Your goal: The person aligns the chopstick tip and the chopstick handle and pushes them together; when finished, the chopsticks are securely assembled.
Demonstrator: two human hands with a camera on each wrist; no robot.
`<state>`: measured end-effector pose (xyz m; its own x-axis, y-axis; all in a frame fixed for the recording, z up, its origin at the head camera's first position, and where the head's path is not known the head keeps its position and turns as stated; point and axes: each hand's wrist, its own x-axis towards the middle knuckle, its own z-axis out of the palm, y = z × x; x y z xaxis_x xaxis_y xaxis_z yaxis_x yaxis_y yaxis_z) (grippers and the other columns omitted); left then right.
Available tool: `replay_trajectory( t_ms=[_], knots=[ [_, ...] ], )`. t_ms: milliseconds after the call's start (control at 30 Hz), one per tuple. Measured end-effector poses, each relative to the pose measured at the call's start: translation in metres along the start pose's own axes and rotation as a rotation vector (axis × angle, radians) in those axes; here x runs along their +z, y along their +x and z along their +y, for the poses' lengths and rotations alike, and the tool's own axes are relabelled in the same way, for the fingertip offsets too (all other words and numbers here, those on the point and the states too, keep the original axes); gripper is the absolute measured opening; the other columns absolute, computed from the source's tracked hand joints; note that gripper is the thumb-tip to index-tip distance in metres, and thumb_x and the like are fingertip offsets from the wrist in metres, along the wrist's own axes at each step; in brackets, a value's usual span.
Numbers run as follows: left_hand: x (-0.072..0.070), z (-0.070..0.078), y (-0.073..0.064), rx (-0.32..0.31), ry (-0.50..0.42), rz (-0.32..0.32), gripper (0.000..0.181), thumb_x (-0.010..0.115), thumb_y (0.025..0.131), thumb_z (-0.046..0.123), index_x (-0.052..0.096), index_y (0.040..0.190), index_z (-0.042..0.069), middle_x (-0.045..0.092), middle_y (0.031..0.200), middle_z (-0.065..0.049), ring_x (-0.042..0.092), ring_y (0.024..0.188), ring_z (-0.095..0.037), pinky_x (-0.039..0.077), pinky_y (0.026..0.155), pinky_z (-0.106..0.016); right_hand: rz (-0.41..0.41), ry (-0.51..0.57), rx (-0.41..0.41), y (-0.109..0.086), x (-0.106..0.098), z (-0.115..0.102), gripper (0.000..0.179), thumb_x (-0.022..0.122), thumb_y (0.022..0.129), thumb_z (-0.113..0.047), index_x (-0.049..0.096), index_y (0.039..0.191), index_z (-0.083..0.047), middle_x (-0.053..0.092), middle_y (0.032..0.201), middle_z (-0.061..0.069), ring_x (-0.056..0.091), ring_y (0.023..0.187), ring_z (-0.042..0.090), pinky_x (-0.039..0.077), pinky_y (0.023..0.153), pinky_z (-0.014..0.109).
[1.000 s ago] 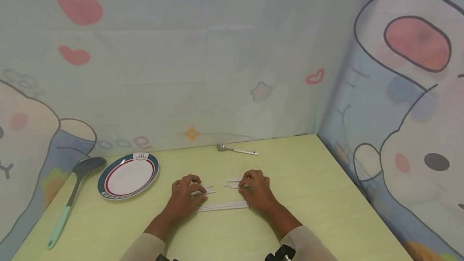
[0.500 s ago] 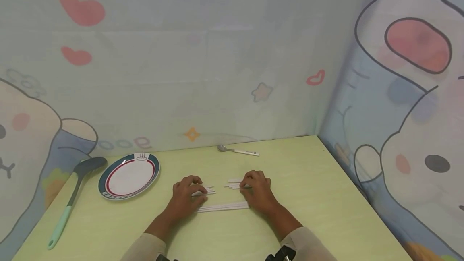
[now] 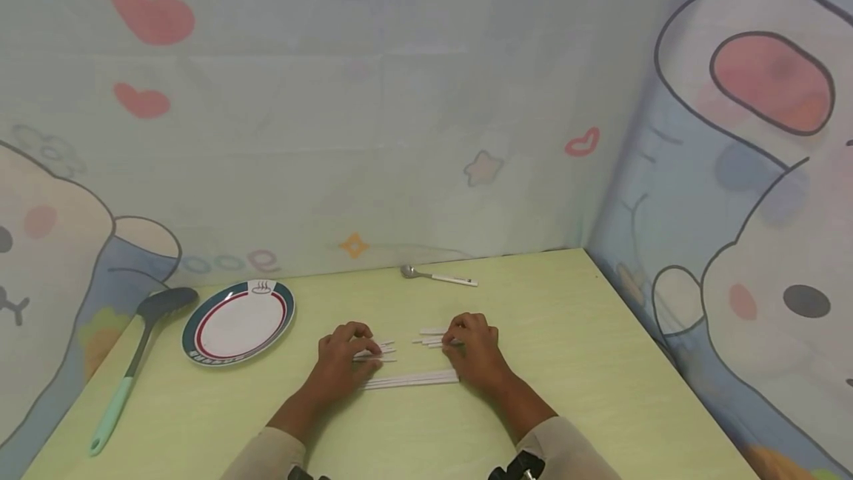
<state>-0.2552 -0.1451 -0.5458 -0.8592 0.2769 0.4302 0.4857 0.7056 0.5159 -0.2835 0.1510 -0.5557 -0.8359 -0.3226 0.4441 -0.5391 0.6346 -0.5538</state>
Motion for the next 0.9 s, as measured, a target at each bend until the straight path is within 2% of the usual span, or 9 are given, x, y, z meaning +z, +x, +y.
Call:
replay_trajectory(
  t_ms=[233,433,500,633,767,900],
  knots=[
    [-0.001,0.003,0.0,-0.018,0.002,-0.017,0.013,0.086,0.093,0.011,0.077,0.087,0.017,0.063,0.121,-0.008,0.057,0.121,-0.032,0.034,0.099,-0.061,0.0,-0.019,0.003,0.001,0.001,0.001,0.015,0.083,0.095,-0.008,0.074,0.091,-0.019,0.065,0.119,0.003,0.055,0.124,0.033,0.037,0.101,0.07],
    [0.0,0.001,0.001,-0.022,-0.006,-0.041,0.015,0.083,0.096,0.011,0.073,0.087,0.017,0.064,0.126,-0.007,0.057,0.126,-0.032,0.034,0.102,-0.063,-0.036,-0.022,0.016,0.002,0.001,0.0,0.015,0.079,0.098,-0.01,0.071,0.092,-0.02,0.064,0.123,0.005,0.053,0.128,0.037,0.036,0.101,0.07],
    [0.0,0.0,0.001,-0.001,-0.001,-0.03,0.015,0.083,0.096,0.01,0.072,0.087,0.016,0.064,0.126,-0.006,0.058,0.125,-0.031,0.036,0.103,-0.062,-0.05,-0.026,0.018,0.002,0.002,0.0,0.016,0.077,0.1,-0.01,0.069,0.093,-0.021,0.063,0.125,0.004,0.052,0.129,0.036,0.035,0.102,0.069],
    [0.002,0.0,0.001,0.085,0.037,0.019,0.015,0.083,0.095,0.008,0.071,0.091,0.015,0.067,0.121,-0.004,0.061,0.116,-0.026,0.043,0.097,-0.055,-0.057,-0.021,0.002,0.002,0.002,-0.001,0.015,0.072,0.103,-0.01,0.064,0.098,-0.022,0.064,0.125,0.003,0.053,0.129,0.032,0.034,0.104,0.063],
    [0.001,0.001,0.002,0.137,0.075,0.047,0.014,0.082,0.097,0.01,0.069,0.097,0.015,0.071,0.107,-0.002,0.064,0.1,-0.019,0.047,0.089,-0.047,-0.056,0.016,-0.006,0.0,0.002,-0.006,0.011,0.068,0.107,-0.011,0.062,0.106,-0.02,0.065,0.116,0.002,0.059,0.115,0.022,0.03,0.105,0.055],
    [-0.003,0.006,0.002,0.082,0.032,-0.005,0.008,0.077,0.101,0.012,0.069,0.101,0.016,0.072,0.095,0.003,0.061,0.085,-0.009,0.052,0.084,-0.036,-0.043,0.021,-0.023,-0.001,0.002,-0.013,0.01,0.068,0.106,-0.011,0.063,0.11,-0.018,0.066,0.107,-0.002,0.059,0.095,0.013,0.029,0.104,0.051]
  ],
)
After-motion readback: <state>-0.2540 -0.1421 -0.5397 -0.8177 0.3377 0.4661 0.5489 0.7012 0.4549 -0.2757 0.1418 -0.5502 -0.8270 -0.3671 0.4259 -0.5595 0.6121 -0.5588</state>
